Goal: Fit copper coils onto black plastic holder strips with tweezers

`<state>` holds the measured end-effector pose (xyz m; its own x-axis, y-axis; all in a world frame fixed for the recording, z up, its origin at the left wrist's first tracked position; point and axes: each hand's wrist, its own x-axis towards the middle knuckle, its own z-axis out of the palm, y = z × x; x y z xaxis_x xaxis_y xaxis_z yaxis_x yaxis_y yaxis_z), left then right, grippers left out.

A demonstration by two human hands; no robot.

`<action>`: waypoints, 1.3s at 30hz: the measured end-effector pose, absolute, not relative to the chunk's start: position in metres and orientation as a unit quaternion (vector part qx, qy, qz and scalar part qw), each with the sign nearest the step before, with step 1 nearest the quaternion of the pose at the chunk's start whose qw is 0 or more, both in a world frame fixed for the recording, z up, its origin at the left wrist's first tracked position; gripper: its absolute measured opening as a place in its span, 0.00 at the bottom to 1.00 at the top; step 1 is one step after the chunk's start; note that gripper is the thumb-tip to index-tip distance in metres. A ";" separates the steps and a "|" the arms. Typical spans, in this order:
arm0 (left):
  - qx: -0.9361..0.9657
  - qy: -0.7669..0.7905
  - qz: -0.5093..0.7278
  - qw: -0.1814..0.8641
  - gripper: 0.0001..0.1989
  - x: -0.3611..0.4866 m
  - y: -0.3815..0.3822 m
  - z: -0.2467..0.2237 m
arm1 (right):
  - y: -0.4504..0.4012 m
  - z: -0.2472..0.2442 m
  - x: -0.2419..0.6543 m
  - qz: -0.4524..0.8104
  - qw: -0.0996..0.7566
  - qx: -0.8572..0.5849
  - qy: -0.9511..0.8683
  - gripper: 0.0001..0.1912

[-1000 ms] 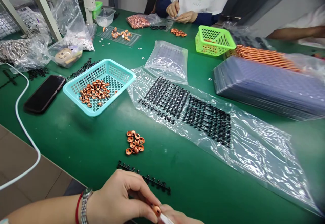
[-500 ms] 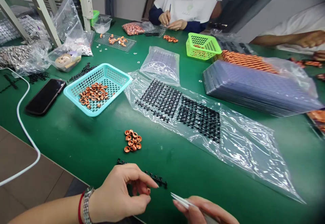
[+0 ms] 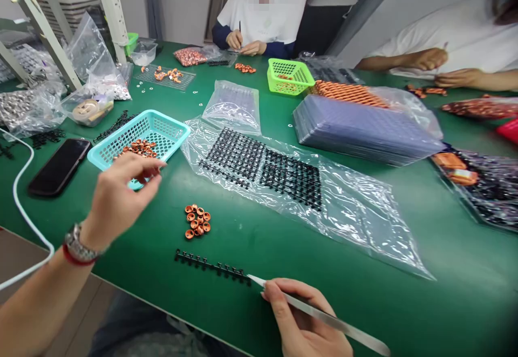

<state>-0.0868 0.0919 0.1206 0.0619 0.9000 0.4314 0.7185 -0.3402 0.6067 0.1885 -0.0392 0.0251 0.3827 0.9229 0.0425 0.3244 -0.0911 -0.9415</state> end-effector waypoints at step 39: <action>0.852 0.319 0.227 0.347 0.12 -0.006 0.014 0.049 | -0.034 0.020 0.177 0.260 0.534 -0.577 -0.560 0.04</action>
